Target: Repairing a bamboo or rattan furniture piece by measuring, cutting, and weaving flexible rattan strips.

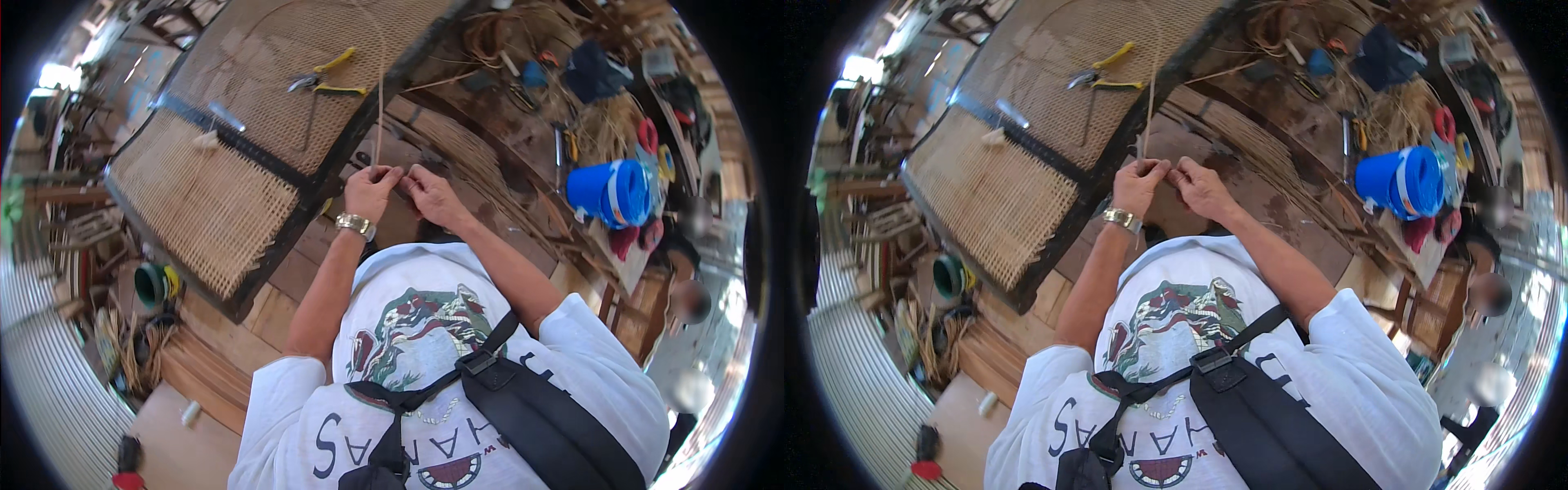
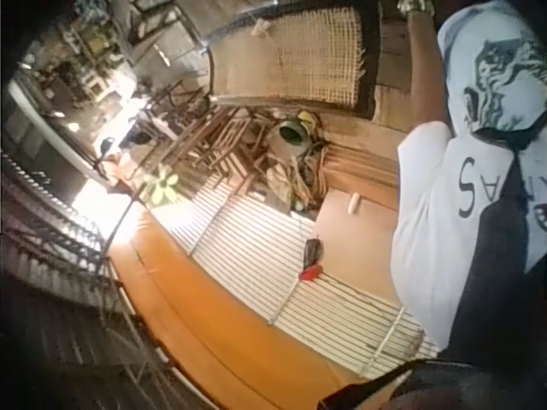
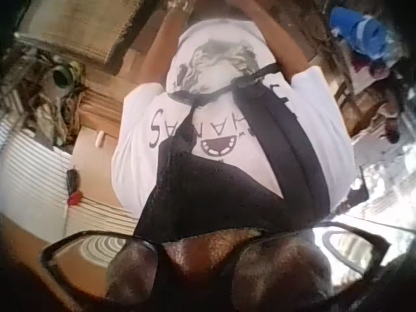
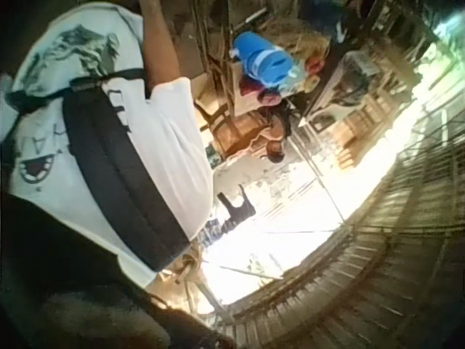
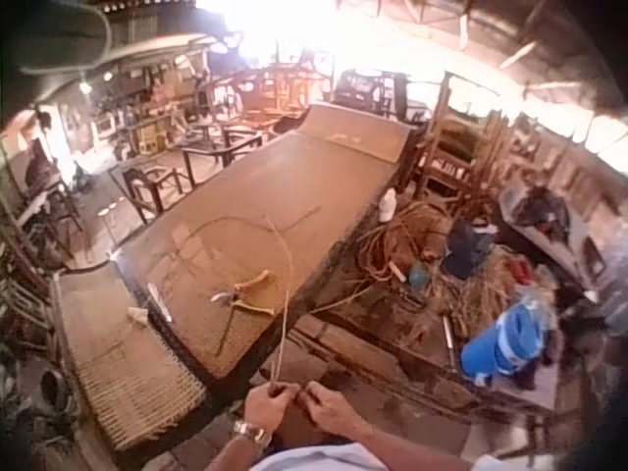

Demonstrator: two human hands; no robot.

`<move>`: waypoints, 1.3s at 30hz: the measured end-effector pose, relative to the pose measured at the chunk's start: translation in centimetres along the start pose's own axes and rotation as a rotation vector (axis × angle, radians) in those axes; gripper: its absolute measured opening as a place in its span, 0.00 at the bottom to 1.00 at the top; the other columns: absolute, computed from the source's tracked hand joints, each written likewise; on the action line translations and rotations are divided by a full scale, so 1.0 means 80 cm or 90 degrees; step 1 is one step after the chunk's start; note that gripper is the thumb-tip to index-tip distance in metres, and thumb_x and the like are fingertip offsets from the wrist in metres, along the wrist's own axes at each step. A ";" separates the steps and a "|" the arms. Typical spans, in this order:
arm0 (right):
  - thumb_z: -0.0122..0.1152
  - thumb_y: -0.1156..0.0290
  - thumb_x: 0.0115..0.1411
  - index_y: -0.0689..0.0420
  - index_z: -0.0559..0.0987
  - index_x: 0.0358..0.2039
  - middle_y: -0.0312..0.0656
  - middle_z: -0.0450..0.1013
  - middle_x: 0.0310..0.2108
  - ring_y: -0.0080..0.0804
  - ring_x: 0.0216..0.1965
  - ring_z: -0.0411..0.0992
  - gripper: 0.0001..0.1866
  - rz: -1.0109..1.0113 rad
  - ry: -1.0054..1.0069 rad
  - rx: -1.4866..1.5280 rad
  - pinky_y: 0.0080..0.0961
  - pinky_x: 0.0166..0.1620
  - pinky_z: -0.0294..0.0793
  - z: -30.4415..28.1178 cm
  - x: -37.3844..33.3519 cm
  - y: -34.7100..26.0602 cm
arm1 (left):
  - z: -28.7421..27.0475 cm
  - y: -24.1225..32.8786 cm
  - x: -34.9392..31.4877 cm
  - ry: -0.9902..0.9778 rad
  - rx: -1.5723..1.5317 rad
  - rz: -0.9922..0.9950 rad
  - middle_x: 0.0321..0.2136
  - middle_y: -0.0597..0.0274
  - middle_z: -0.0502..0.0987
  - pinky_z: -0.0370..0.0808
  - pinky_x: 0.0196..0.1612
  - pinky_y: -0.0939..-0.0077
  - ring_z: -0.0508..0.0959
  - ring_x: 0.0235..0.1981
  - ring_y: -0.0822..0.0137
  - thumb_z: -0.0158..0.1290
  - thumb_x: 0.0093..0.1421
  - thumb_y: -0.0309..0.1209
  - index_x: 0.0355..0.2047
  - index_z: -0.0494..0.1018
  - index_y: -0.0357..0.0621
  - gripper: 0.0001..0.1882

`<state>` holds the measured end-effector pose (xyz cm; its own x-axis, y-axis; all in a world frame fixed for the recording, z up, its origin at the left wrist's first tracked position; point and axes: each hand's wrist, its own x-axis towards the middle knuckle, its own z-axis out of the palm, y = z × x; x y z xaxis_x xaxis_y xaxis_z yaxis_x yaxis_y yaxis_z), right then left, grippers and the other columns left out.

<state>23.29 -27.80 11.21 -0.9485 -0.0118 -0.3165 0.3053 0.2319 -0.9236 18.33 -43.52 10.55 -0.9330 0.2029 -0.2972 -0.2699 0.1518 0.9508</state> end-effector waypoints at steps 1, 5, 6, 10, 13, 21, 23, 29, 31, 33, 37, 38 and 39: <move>0.52 0.61 0.68 0.58 0.69 0.35 0.38 0.70 0.19 0.23 0.17 0.69 0.13 0.018 0.006 0.024 0.24 0.20 0.70 -0.001 0.000 0.001 | 0.008 -0.007 -0.003 0.049 0.009 0.018 0.28 0.65 0.81 0.72 0.34 0.80 0.76 0.29 0.78 0.62 0.60 0.37 0.34 0.80 0.35 0.15; 0.51 0.62 0.68 0.56 0.70 0.33 0.38 0.71 0.19 0.22 0.16 0.69 0.11 0.115 -0.020 0.120 0.19 0.18 0.65 -0.037 -0.001 0.005 | -0.014 -0.021 0.003 0.158 -0.059 -0.021 0.24 0.62 0.80 0.72 0.33 0.78 0.76 0.26 0.75 0.52 0.66 0.39 0.37 0.75 0.37 0.15; 0.52 0.62 0.68 0.55 0.70 0.32 0.38 0.71 0.19 0.22 0.16 0.70 0.11 0.131 -0.039 0.179 0.18 0.17 0.64 -0.050 -0.010 0.013 | -0.030 -0.021 0.006 0.170 -0.045 -0.036 0.24 0.62 0.80 0.71 0.33 0.78 0.76 0.25 0.74 0.50 0.67 0.37 0.37 0.74 0.37 0.14; 0.52 0.61 0.69 0.53 0.69 0.31 0.37 0.71 0.20 0.21 0.15 0.70 0.12 0.154 -0.065 0.189 0.17 0.16 0.61 -0.098 -0.049 0.012 | -0.128 -0.045 0.073 0.269 0.040 -0.051 0.19 0.65 0.76 0.67 0.22 0.78 0.71 0.18 0.74 0.49 0.65 0.39 0.29 0.74 0.40 0.15; 0.52 0.61 0.69 0.53 0.68 0.30 0.36 0.71 0.20 0.21 0.14 0.69 0.12 0.175 -0.035 0.151 0.16 0.16 0.60 -0.121 -0.068 0.025 | -0.197 -0.052 0.142 0.369 0.130 0.051 0.21 0.58 0.81 0.75 0.30 0.72 0.80 0.24 0.67 0.50 0.62 0.38 0.28 0.77 0.36 0.16; 0.51 0.61 0.69 0.54 0.68 0.30 0.37 0.71 0.19 0.21 0.13 0.68 0.12 0.165 0.042 0.180 0.16 0.16 0.61 -0.125 -0.102 0.057 | -0.319 0.069 0.263 0.434 0.065 0.370 0.32 0.62 0.82 0.75 0.35 0.76 0.79 0.28 0.70 0.59 0.57 0.38 0.40 0.81 0.39 0.16; 0.51 0.62 0.69 0.55 0.68 0.32 0.37 0.71 0.19 0.21 0.14 0.68 0.11 0.171 0.043 0.147 0.17 0.16 0.62 -0.120 -0.100 0.047 | -0.360 0.113 0.269 0.375 0.048 0.308 0.36 0.56 0.81 0.77 0.36 0.77 0.81 0.29 0.69 0.57 0.62 0.36 0.40 0.79 0.38 0.14; 0.50 0.68 0.68 0.56 0.68 0.40 0.39 0.69 0.23 0.22 0.17 0.67 0.06 0.061 0.111 0.034 0.23 0.20 0.66 -0.088 -0.067 0.015 | -0.236 0.155 0.152 -0.030 -0.223 0.098 0.36 0.53 0.81 0.83 0.39 0.63 0.83 0.34 0.61 0.50 0.67 0.32 0.41 0.74 0.38 0.09; 0.50 0.69 0.69 0.55 0.67 0.42 0.40 0.69 0.24 0.22 0.18 0.68 0.06 0.008 0.062 0.058 0.24 0.21 0.68 -0.077 -0.052 -0.012 | -0.169 0.118 0.099 -0.090 -0.242 0.009 0.37 0.53 0.82 0.81 0.37 0.69 0.83 0.33 0.63 0.50 0.68 0.32 0.43 0.70 0.39 0.09; 0.50 0.67 0.69 0.54 0.67 0.43 0.40 0.70 0.25 0.22 0.19 0.69 0.06 0.008 0.035 0.114 0.23 0.22 0.70 -0.064 -0.032 -0.010 | -0.121 0.090 0.062 -0.126 -0.209 -0.060 0.38 0.53 0.82 0.81 0.37 0.70 0.83 0.34 0.63 0.49 0.68 0.32 0.43 0.70 0.39 0.09; 0.50 0.65 0.70 0.52 0.67 0.43 0.39 0.71 0.26 0.21 0.20 0.70 0.07 -0.060 -0.022 0.084 0.21 0.23 0.72 -0.046 -0.011 -0.036 | -0.087 0.069 0.033 -0.139 -0.241 -0.111 0.40 0.52 0.81 0.82 0.38 0.71 0.83 0.35 0.62 0.49 0.69 0.32 0.45 0.67 0.39 0.10; 0.50 0.64 0.70 0.53 0.67 0.44 0.38 0.71 0.27 0.20 0.21 0.70 0.08 -0.026 -0.098 0.085 0.20 0.24 0.73 -0.045 -0.008 -0.045 | -0.082 0.074 0.028 -0.130 -0.245 -0.109 0.40 0.52 0.81 0.82 0.38 0.71 0.83 0.35 0.62 0.49 0.69 0.32 0.45 0.67 0.39 0.10; 0.50 0.63 0.70 0.53 0.67 0.44 0.37 0.71 0.27 0.20 0.21 0.70 0.08 0.010 -0.173 0.085 0.19 0.25 0.73 -0.045 -0.007 -0.054 | -0.078 0.082 0.027 -0.111 -0.252 -0.106 0.41 0.53 0.80 0.82 0.40 0.70 0.83 0.37 0.62 0.49 0.68 0.32 0.45 0.67 0.41 0.10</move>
<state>22.20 -25.32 16.18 -0.8920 -0.2732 -0.3602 0.3446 0.1047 -0.9329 13.09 -48.09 16.72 -0.8242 0.3718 -0.4271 -0.5147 -0.1775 0.8388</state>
